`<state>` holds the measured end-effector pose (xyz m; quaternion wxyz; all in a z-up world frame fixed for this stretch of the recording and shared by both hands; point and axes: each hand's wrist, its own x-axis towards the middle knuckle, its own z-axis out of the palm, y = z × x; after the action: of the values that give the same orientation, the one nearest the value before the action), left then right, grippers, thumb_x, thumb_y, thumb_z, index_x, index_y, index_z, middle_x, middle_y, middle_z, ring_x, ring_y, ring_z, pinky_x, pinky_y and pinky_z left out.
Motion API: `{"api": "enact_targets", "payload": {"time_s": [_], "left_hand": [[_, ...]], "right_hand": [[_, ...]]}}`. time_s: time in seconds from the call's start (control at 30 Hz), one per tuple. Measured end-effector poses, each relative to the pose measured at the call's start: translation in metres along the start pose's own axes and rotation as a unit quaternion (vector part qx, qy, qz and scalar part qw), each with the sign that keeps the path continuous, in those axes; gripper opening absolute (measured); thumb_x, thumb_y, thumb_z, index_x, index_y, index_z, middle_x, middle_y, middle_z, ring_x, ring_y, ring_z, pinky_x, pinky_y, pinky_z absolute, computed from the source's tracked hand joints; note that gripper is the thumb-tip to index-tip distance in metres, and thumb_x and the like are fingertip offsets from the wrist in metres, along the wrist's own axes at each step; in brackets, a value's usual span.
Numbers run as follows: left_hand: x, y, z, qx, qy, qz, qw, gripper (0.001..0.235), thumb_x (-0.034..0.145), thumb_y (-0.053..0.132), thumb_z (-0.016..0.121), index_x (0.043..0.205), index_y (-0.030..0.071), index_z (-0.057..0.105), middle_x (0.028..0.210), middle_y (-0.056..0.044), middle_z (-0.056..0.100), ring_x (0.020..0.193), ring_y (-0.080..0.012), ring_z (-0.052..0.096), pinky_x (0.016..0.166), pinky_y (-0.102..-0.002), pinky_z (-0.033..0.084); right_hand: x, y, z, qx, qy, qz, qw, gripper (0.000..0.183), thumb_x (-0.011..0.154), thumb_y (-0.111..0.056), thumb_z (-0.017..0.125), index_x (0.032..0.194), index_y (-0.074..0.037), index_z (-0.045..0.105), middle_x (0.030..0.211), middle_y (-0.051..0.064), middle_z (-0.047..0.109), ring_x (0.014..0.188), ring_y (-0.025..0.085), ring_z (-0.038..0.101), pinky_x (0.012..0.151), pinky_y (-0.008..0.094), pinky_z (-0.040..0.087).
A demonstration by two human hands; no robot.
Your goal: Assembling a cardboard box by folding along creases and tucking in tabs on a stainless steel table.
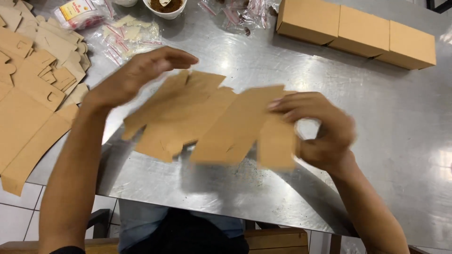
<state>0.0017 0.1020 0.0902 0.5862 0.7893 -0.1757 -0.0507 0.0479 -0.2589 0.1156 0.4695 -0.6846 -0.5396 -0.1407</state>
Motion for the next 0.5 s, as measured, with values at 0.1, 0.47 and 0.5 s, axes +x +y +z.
{"api": "enact_targets", "payload": {"time_s": [0.1,0.47,0.5], "left_hand": [[-0.01,-0.01,-0.026,-0.095,-0.044,-0.024,0.994,0.098,0.092,0.087,0.025,0.15,0.01,0.047,0.155,-0.013,0.056,0.143,-0.0327,0.058,0.12,-0.052,0.043],[-0.011,0.012,-0.03,-0.11,0.26,-0.16,0.946,0.08,0.087,0.065,0.038,0.144,0.012,0.054,0.129,-0.007,0.07,0.106,-0.0173,0.072,0.082,-0.027,0.054],[-0.009,0.008,-0.029,-0.013,0.288,-0.16,0.944,0.067,0.092,0.055,0.035,0.141,0.012,0.052,0.135,-0.009,0.069,0.112,-0.0198,0.074,0.082,-0.028,0.055]], "right_hand": [[-0.015,0.004,-0.002,-0.032,0.161,0.125,0.978,0.017,0.096,0.021,0.069,0.098,0.006,0.061,0.091,0.017,0.066,0.08,0.024,0.066,0.071,0.029,0.053],[-0.013,0.024,0.037,0.249,0.023,0.488,0.836,0.063,0.088,-0.004,0.07,0.139,-0.01,0.034,0.124,0.023,0.074,0.088,0.029,0.079,0.078,0.044,0.069],[-0.016,0.025,0.042,0.258,-0.018,0.494,0.83,0.073,0.089,-0.003,0.069,0.148,-0.013,0.028,0.125,0.023,0.074,0.088,0.031,0.08,0.08,0.043,0.069]]}}
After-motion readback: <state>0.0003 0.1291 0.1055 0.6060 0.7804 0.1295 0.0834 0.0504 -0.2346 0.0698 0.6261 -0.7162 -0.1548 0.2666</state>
